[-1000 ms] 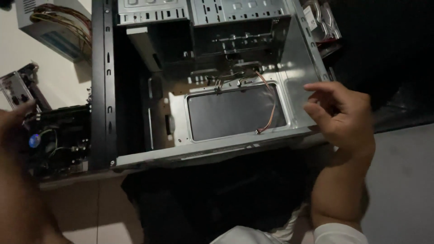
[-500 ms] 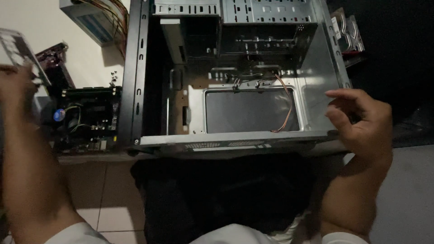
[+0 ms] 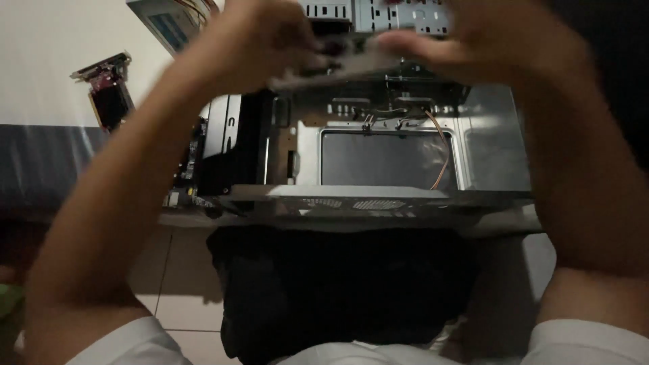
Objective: Installing an Intel stock CPU cooler onto a motherboard and fitting an I/O shield into a computer case.
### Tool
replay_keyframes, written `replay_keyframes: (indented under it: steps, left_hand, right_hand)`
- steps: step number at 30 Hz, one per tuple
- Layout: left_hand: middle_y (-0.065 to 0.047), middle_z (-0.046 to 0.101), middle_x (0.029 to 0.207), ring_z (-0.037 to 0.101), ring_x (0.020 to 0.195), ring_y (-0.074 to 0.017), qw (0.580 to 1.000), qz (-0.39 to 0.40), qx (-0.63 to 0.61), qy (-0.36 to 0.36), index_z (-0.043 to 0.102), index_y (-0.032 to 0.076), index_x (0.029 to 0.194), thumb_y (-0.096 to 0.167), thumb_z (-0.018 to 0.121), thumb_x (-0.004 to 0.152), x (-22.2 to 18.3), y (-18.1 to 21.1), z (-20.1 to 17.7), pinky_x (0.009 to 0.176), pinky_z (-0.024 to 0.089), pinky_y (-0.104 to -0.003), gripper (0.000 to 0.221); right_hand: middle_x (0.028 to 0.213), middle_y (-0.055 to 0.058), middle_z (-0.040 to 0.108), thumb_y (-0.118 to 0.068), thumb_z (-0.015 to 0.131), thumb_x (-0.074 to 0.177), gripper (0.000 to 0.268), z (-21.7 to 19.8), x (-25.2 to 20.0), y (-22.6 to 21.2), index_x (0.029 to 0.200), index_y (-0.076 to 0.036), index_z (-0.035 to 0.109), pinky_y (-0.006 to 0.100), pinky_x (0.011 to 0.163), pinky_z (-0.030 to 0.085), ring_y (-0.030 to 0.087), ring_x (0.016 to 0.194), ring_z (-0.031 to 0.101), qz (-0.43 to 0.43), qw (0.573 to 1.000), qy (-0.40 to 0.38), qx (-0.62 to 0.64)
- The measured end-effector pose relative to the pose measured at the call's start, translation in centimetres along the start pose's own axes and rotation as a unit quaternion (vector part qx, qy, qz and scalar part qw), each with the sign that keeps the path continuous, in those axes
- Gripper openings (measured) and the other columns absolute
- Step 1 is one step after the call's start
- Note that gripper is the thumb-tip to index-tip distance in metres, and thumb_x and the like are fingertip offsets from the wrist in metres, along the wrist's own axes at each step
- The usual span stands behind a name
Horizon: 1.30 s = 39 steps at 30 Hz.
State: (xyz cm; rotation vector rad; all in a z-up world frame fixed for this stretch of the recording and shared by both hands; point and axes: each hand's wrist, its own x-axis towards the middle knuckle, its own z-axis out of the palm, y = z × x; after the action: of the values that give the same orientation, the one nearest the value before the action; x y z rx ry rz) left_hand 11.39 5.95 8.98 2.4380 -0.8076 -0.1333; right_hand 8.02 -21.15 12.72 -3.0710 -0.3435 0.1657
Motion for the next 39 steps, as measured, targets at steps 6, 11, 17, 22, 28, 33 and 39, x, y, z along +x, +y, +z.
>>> replay_keyframes:
  steps: [6, 11, 17, 22, 28, 33, 39]
  left_hand:
    - [-0.006, 0.072, 0.085, 0.062, 0.070, -0.0162, 0.995, 0.098, -0.005, 0.020, 0.072, 0.008, 0.093, 0.011, 0.085, 0.090, 3.2, -5.7, 6.3, 0.059, 0.047, -0.028, 0.013]
    - [-0.010, 0.073, 0.084, 0.068, 0.072, -0.0192, 0.994, 0.103, -0.027, -0.039, 0.075, 0.004, 0.101, 0.022, 0.065, 0.105, 2.4, -5.4, 5.6, 0.059, 0.050, -0.033, 0.021]
    - [-0.012, 0.073, 0.090, 0.064, 0.074, -0.0222, 0.995, 0.095, 0.009, -0.039, 0.079, 0.004, 0.103, 0.016, 0.073, 0.099, 1.5, -5.2, 5.8, 0.060, 0.048, -0.036, 0.014]
    - [-0.011, 0.074, 0.088, 0.066, 0.071, -0.0211, 0.996, 0.075, -0.003, -0.040, 0.078, 0.004, 0.101, 0.016, 0.074, 0.098, 1.4, -4.7, 5.7, 0.057, 0.050, -0.034, 0.012]
    - [-0.010, 0.074, 0.087, 0.066, 0.073, -0.0207, 0.995, 0.094, -0.010, -0.026, 0.080, 0.005, 0.097, 0.019, 0.075, 0.098, 1.4, -5.2, 5.7, 0.060, 0.050, -0.033, 0.015]
    - [-0.011, 0.074, 0.088, 0.069, 0.078, -0.0205, 0.992, 0.121, -0.002, -0.022, 0.080, 0.004, 0.099, 0.022, 0.081, 0.097, 1.4, -5.7, 5.8, 0.060, 0.052, -0.032, 0.018]
    - [-0.013, 0.075, 0.090, 0.068, 0.079, -0.0236, 0.991, 0.127, 0.012, -0.029, 0.079, 0.001, 0.101, 0.018, 0.077, 0.100, 1.3, -5.7, 6.0, 0.063, 0.052, -0.035, 0.017]
  right_hand:
    - [0.101, 0.009, 0.076, -0.015, 0.063, 0.101, 0.014, 4.9, 5.3, -0.9, 0.109, -0.010, 0.074, 0.034, 0.073, 0.055, 0.021, 0.081, 0.068, -0.151, 0.970, -0.113, 0.151]
    - [0.099, 0.006, 0.074, -0.024, 0.062, 0.103, 0.019, 7.0, 5.1, -0.7, 0.112, -0.012, 0.074, 0.039, 0.074, 0.051, 0.021, 0.087, 0.067, -0.148, 0.971, -0.147, 0.121]
    - [0.103, 0.007, 0.076, -0.026, 0.060, 0.103, 0.022, 7.9, 5.1, -1.4, 0.114, -0.012, 0.073, 0.039, 0.077, 0.054, 0.021, 0.091, 0.071, -0.158, 0.966, -0.170, 0.113]
    - [0.102, 0.006, 0.075, -0.026, 0.058, 0.104, 0.023, 7.9, 5.0, -1.5, 0.115, -0.012, 0.073, 0.039, 0.077, 0.052, 0.022, 0.090, 0.068, -0.163, 0.965, -0.173, 0.107]
    - [0.097, 0.005, 0.075, -0.028, 0.059, 0.104, 0.023, 8.0, 4.9, -1.6, 0.117, -0.015, 0.073, 0.037, 0.075, 0.053, 0.020, 0.085, 0.068, -0.157, 0.964, -0.188, 0.102]
    - [0.098, 0.006, 0.074, -0.030, 0.060, 0.104, 0.022, 8.3, 4.8, -1.6, 0.113, -0.013, 0.072, 0.039, 0.075, 0.051, 0.021, 0.088, 0.068, -0.175, 0.965, -0.178, 0.082]
    - [0.097, 0.006, 0.073, -0.028, 0.059, 0.105, 0.023, 8.3, 4.6, -2.2, 0.117, -0.013, 0.072, 0.039, 0.075, 0.051, 0.022, 0.086, 0.066, -0.151, 0.967, -0.198, 0.058]
